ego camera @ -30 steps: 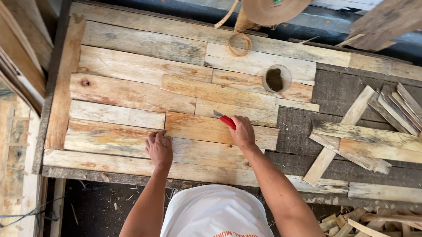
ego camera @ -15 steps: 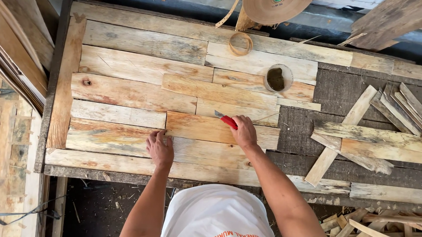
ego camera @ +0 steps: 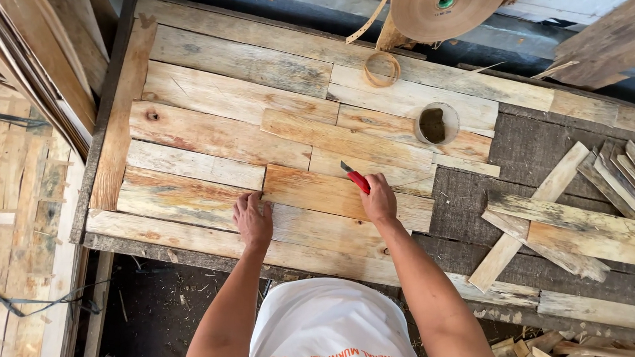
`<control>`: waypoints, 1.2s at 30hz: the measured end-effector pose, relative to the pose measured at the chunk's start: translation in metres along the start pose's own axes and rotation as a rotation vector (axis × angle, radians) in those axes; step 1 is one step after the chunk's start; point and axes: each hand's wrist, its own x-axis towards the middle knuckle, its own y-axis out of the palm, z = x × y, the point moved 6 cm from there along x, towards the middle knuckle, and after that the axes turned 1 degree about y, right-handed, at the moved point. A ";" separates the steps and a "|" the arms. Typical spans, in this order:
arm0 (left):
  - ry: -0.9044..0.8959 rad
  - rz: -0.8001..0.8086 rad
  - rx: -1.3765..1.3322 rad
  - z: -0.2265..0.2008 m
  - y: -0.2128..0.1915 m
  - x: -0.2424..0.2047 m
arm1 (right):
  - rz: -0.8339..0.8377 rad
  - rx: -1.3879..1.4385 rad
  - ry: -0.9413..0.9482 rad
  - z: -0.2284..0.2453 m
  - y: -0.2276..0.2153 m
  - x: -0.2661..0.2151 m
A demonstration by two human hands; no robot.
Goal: Assembling and trimming wooden planks for a project.
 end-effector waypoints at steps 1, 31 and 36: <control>-0.001 -0.001 0.001 0.000 0.000 0.000 | 0.001 0.001 -0.001 0.000 0.001 0.001; -0.018 0.043 0.000 -0.007 -0.005 0.001 | 0.079 -0.076 0.038 0.006 0.005 0.003; 0.039 0.146 0.114 -0.017 0.009 0.008 | 0.054 -0.053 0.034 0.005 0.006 0.001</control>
